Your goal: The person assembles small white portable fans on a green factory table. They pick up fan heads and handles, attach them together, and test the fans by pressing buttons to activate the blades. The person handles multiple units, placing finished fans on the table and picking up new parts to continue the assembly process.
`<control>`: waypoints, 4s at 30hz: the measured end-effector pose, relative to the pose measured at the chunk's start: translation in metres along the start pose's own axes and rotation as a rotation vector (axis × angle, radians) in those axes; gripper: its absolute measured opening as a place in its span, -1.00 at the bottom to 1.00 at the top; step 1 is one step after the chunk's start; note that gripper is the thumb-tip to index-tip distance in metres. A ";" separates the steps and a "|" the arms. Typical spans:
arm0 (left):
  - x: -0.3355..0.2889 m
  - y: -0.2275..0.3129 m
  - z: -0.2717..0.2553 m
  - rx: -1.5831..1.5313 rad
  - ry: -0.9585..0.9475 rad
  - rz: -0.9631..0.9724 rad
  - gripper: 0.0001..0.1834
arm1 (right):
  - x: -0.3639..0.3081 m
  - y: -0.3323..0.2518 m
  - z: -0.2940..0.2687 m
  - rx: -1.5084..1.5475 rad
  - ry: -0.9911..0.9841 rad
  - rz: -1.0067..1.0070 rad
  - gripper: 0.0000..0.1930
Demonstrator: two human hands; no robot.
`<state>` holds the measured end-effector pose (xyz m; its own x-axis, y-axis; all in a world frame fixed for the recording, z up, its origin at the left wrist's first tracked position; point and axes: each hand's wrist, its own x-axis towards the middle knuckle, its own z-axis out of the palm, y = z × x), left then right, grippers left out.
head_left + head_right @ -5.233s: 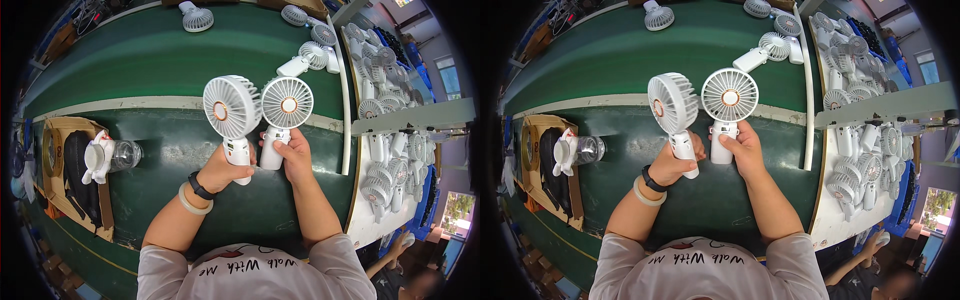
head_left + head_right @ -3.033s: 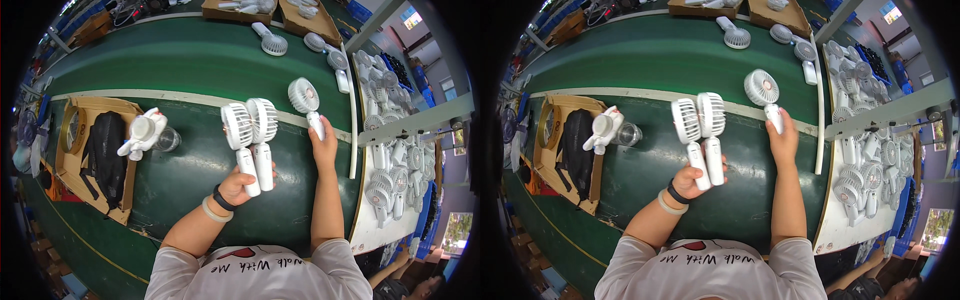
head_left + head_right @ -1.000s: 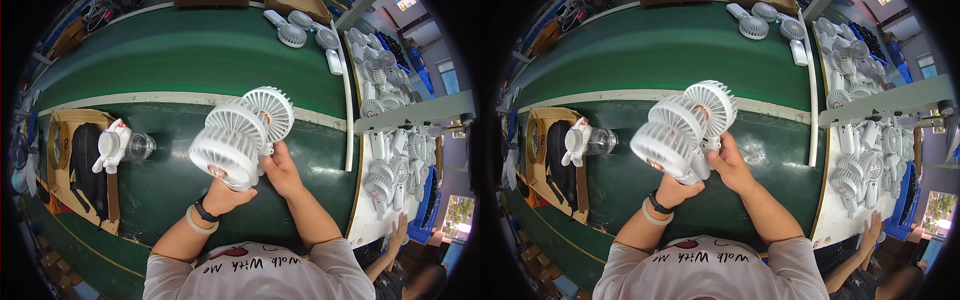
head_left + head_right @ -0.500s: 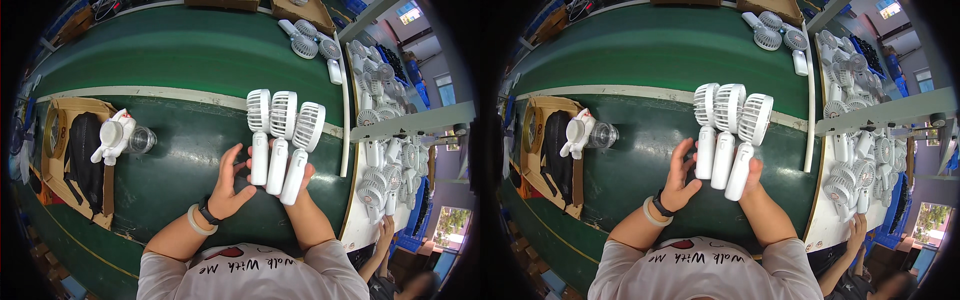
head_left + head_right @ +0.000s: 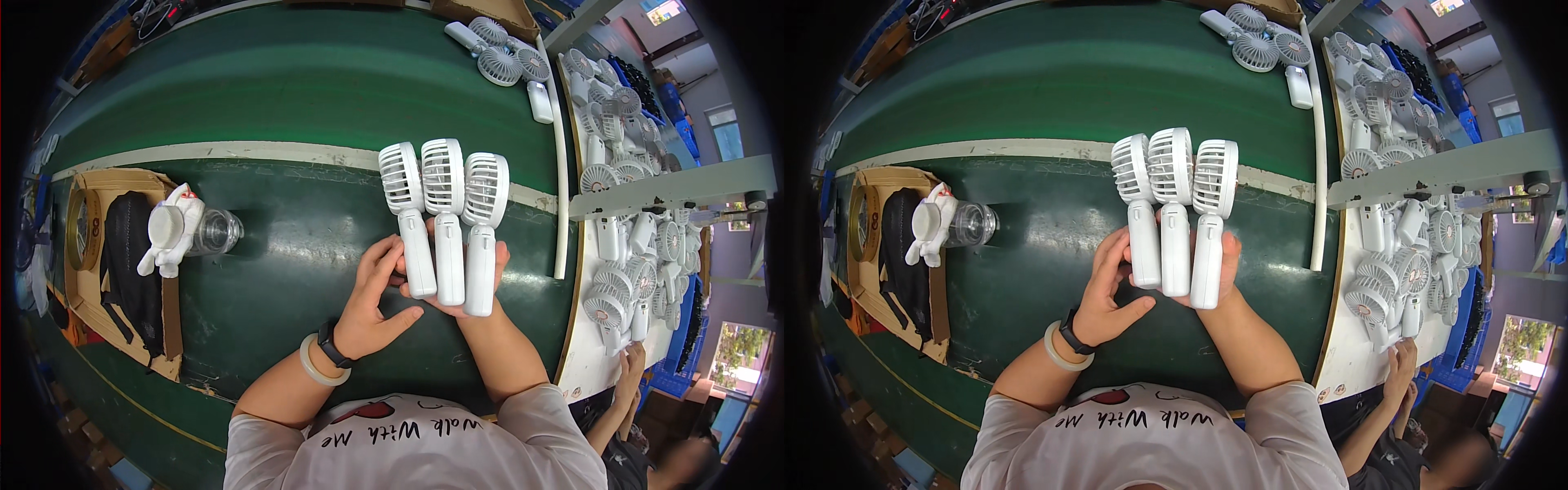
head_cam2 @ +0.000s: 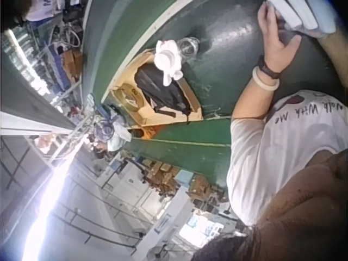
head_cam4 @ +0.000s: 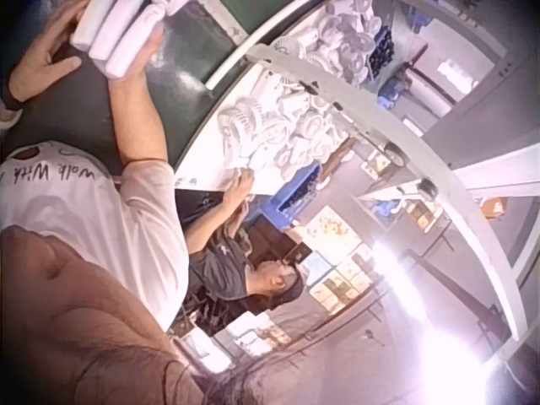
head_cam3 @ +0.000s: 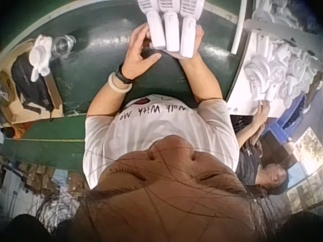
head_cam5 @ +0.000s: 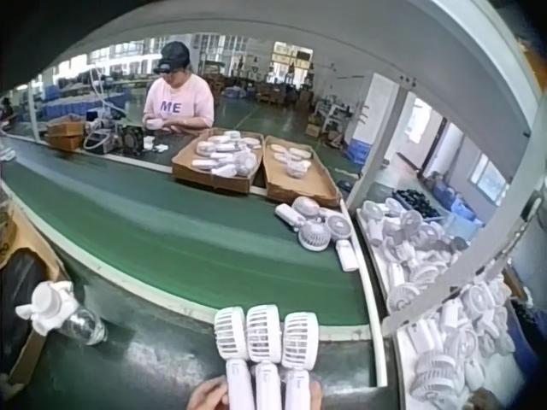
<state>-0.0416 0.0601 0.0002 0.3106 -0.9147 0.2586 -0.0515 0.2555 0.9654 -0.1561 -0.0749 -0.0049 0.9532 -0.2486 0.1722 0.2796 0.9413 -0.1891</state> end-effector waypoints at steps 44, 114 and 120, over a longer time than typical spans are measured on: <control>-0.002 -0.005 0.008 -0.015 -0.161 -0.210 -0.64 | -0.318 -0.258 0.118 -1.071 1.666 -1.339 -0.43; 0.006 0.008 -0.005 -0.278 -0.077 -0.527 -0.73 | 0.222 -0.212 -0.091 -2.715 0.833 -0.704 -0.45; 0.004 0.003 -0.008 -0.379 -0.093 -0.510 -0.68 | 0.260 -0.299 -0.113 -2.776 1.060 -0.928 -0.46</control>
<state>-0.0327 0.0596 0.0041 0.1228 -0.9694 -0.2124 0.4251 -0.1420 0.8939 0.0215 -0.4467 -0.0131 0.3307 -0.6072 0.7225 -0.7592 -0.6259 -0.1785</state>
